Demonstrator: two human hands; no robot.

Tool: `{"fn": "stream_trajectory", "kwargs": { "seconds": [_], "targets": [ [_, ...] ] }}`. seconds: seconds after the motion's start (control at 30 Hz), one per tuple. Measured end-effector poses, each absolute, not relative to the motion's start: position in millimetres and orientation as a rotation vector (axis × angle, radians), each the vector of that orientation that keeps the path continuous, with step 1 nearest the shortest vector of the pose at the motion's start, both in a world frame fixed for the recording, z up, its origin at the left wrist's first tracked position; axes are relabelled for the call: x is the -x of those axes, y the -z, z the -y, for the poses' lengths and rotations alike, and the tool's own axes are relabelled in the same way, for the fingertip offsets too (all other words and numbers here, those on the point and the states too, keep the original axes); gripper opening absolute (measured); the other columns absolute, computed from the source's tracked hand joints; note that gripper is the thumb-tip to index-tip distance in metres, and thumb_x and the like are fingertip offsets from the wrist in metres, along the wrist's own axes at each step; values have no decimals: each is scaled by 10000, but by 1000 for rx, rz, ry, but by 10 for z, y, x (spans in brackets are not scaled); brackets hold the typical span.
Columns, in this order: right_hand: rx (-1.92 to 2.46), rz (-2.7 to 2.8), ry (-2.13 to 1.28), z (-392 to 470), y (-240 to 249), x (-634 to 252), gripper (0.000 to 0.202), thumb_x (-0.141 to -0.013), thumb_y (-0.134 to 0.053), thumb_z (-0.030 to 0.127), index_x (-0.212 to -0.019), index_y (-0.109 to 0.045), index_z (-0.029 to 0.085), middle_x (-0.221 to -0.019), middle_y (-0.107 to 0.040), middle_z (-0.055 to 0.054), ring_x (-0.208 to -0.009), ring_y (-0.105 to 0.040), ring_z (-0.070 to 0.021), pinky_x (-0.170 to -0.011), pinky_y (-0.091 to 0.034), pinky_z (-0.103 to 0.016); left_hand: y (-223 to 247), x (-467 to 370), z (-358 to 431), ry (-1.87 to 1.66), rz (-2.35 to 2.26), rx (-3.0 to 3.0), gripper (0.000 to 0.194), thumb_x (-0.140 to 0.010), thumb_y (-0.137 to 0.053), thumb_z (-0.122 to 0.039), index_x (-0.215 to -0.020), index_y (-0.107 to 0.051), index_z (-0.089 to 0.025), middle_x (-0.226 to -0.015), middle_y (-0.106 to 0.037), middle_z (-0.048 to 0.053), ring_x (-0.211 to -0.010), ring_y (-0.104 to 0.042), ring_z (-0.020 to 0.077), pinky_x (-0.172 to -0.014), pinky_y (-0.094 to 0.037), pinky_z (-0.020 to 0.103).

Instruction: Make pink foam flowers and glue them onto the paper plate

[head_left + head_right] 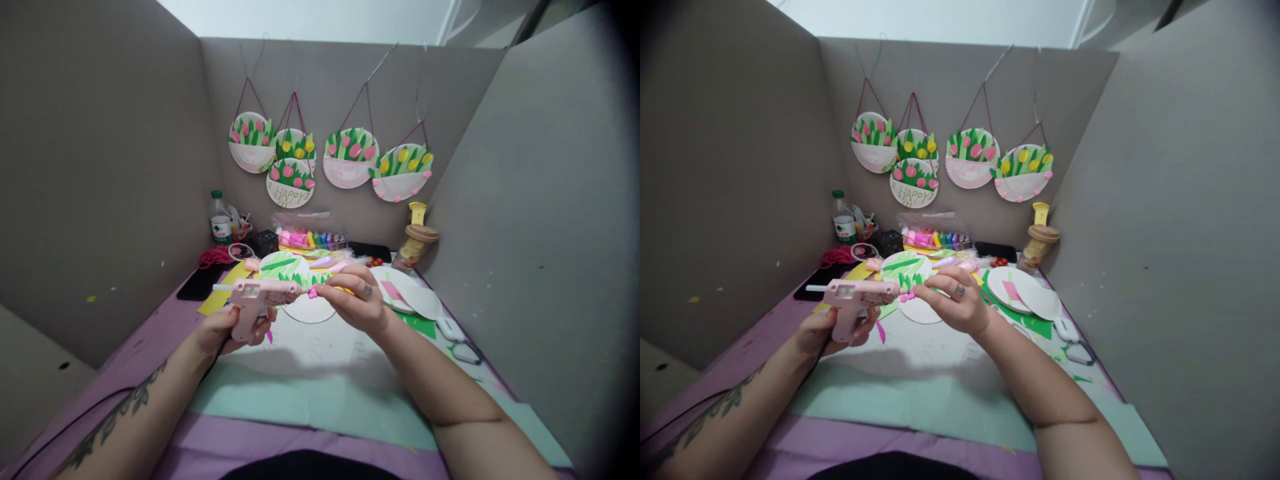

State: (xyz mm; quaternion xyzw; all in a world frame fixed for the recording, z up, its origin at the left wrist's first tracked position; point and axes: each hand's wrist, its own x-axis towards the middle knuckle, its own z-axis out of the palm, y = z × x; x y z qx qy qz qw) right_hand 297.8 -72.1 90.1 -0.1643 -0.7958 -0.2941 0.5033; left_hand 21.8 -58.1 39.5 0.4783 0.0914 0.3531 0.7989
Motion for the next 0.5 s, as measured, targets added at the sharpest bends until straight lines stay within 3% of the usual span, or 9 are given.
{"fn": "stream_trajectory", "kwargs": {
  "seconds": [0.33,0.5],
  "targets": [
    [409,1922,689,718,-887,-2974,295,-839,-637,98,-1082,-639,264,-863,-634,-14,-848,-562,-150,-745,-528,-280,-444,-240,596,-782,-130,-1028,546,-727,-725,-423,-1189,-649,-140,-989,-658,120,-634,-516,112,-535,-406,219],
    [412,1898,697,719,-900,-2962,294,-816,-655,78,-1068,-643,229,-862,-629,-24,-851,-550,-160,-760,-530,-295,-455,-246,605,-766,-105,-1019,557,-727,-731,-410,-1218,-632,-166,-1004,-665,114,-637,-518,109,-526,-399,209]
  ]
}}
